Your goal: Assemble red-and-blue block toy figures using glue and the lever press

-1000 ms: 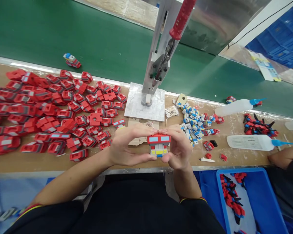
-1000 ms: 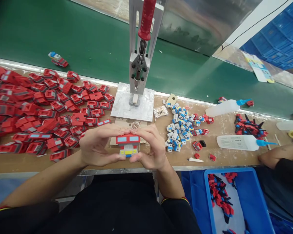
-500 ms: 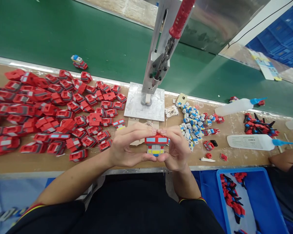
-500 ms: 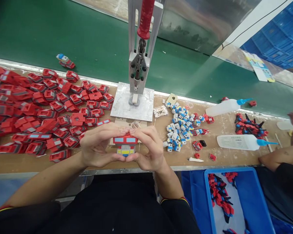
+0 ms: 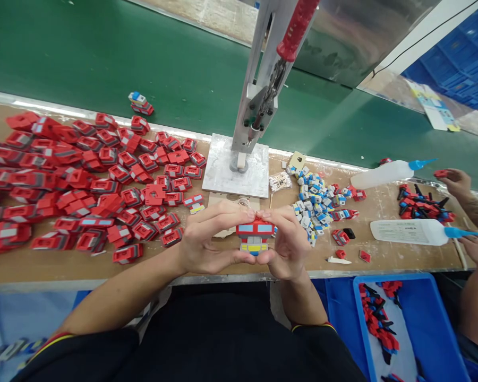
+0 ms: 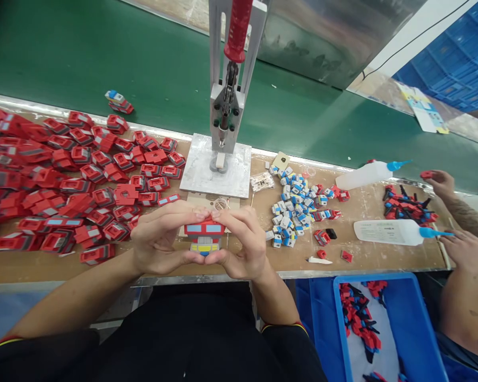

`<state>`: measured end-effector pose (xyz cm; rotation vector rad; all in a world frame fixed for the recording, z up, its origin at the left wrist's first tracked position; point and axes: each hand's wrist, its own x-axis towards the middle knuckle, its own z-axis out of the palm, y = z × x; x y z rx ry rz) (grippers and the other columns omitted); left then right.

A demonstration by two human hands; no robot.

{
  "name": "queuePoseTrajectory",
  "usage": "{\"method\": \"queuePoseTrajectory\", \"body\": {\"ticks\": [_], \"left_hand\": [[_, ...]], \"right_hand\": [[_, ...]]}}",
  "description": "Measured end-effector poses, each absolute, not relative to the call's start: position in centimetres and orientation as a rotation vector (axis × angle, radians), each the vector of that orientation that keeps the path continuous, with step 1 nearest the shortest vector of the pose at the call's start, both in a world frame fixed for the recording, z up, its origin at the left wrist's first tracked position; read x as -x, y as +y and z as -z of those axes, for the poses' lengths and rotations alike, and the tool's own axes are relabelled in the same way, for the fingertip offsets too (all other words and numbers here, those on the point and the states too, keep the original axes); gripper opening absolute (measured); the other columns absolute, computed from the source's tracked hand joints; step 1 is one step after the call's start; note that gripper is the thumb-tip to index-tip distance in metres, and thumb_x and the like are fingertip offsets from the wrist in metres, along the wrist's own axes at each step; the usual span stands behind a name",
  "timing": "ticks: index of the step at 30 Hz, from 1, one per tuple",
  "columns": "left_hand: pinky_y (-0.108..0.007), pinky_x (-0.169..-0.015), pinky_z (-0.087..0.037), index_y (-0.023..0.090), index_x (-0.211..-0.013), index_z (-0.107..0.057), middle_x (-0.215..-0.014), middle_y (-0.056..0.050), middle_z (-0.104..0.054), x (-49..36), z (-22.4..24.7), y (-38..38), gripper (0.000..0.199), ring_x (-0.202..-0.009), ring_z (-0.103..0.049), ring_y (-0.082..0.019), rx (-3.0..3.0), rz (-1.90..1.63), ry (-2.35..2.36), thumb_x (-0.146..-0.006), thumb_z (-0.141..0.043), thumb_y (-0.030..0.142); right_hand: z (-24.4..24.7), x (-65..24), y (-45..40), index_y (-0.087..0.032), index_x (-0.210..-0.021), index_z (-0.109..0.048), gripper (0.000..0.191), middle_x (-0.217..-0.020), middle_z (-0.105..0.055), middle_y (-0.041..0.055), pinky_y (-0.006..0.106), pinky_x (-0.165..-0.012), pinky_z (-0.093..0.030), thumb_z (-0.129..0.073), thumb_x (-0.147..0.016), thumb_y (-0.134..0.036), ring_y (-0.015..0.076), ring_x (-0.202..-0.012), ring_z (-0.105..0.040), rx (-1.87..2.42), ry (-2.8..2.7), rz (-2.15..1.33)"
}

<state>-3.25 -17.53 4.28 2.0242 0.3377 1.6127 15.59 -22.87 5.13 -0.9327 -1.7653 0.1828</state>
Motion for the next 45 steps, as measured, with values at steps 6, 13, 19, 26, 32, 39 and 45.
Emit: {"method": "queuePoseTrajectory", "body": {"ticks": [6, 13, 19, 26, 32, 39, 45], "left_hand": [[-0.034, -0.088, -0.071, 0.021, -0.142, -0.070, -0.110, -0.011, -0.085, 3.4, -4.4, -17.6, 0.059, -0.100, -0.084, -0.025, -2.023, -1.593, 0.330, -0.092, -0.087, 0.048], [-0.034, -0.089, -0.070, 0.020, -0.142, -0.071, -0.110, -0.012, -0.084, 3.3, -4.2, -17.7, 0.060, -0.101, -0.083, -0.025, -1.999, -1.593, 0.326, -0.091, -0.089, 0.046], [-0.034, -0.086, -0.071, 0.020, -0.143, -0.070, -0.111, -0.012, -0.084, 3.4, -4.4, -17.9, 0.059, -0.100, -0.083, -0.025, -2.038, -1.613, 0.329, -0.092, -0.088, 0.046], [-0.031, -0.083, -0.071, 0.021, -0.135, -0.073, -0.105, -0.009, -0.084, 3.9, -4.4, -17.3, 0.057, -0.094, -0.084, -0.023, -2.113, -1.560, 0.388, -0.089, -0.089, 0.050], [-0.032, -0.088, -0.071, 0.022, -0.131, -0.076, -0.114, -0.011, -0.083, 4.3, -4.0, -15.0, 0.057, -0.102, -0.083, -0.022, -2.152, -1.351, 0.342, -0.085, -0.090, 0.052], [-0.041, -0.101, -0.070, 0.021, -0.150, -0.062, -0.129, -0.016, -0.077, 5.5, -3.9, -14.1, 0.080, -0.119, -0.078, -0.028, -2.182, -1.332, 0.470, -0.086, -0.087, 0.061], [-0.033, -0.095, -0.069, 0.023, -0.143, -0.070, -0.127, -0.009, -0.077, 10.9, -3.0, -12.9, 0.056, -0.110, -0.078, -0.024, -2.243, -1.330, 0.745, -0.095, -0.084, 0.045]], "right_hand": [[-4.9, -15.6, -23.0, -0.031, -0.144, -0.066, 0.053, -0.108, -0.080, 0.0097, 0.046, -0.075, -0.059, -0.058, -0.104, -0.064, 0.0293, -0.090, -0.075, 0.932, -1.758, -0.187], [-5.0, -15.7, -23.0, -0.031, -0.143, -0.066, 0.052, -0.106, -0.080, 0.0092, 0.046, -0.074, -0.059, -0.058, -0.104, -0.065, 0.0292, -0.089, -0.075, 0.944, -1.762, -0.177], [-5.1, -15.5, -23.2, -0.030, -0.145, -0.067, 0.054, -0.108, -0.081, 0.0095, 0.045, -0.076, -0.059, -0.059, -0.104, -0.064, 0.0292, -0.092, -0.077, 0.922, -1.762, -0.207], [-5.3, -17.0, -22.2, -0.030, -0.143, -0.065, 0.054, -0.109, -0.084, 0.0091, 0.045, -0.082, -0.063, -0.069, -0.100, -0.061, 0.0291, -0.094, -0.079, 0.888, -1.884, -0.259], [-7.0, -18.9, -20.5, -0.026, -0.145, -0.064, 0.055, -0.117, -0.086, 0.0102, 0.042, -0.088, -0.065, -0.084, -0.095, -0.040, 0.0276, -0.104, -0.082, 0.903, -2.152, -0.183], [-8.1, -19.7, -19.7, -0.023, -0.141, -0.066, 0.051, -0.115, -0.086, 0.0101, 0.039, -0.085, -0.065, -0.083, -0.096, -0.040, 0.0260, -0.103, -0.082, 0.932, -2.201, -0.091], [-5.0, -26.5, -15.3, -0.025, -0.127, -0.075, 0.047, -0.111, -0.085, 0.0069, 0.041, -0.087, -0.064, -0.089, -0.086, -0.042, 0.0252, -0.098, -0.080, 1.308, -2.017, -0.059]]}}
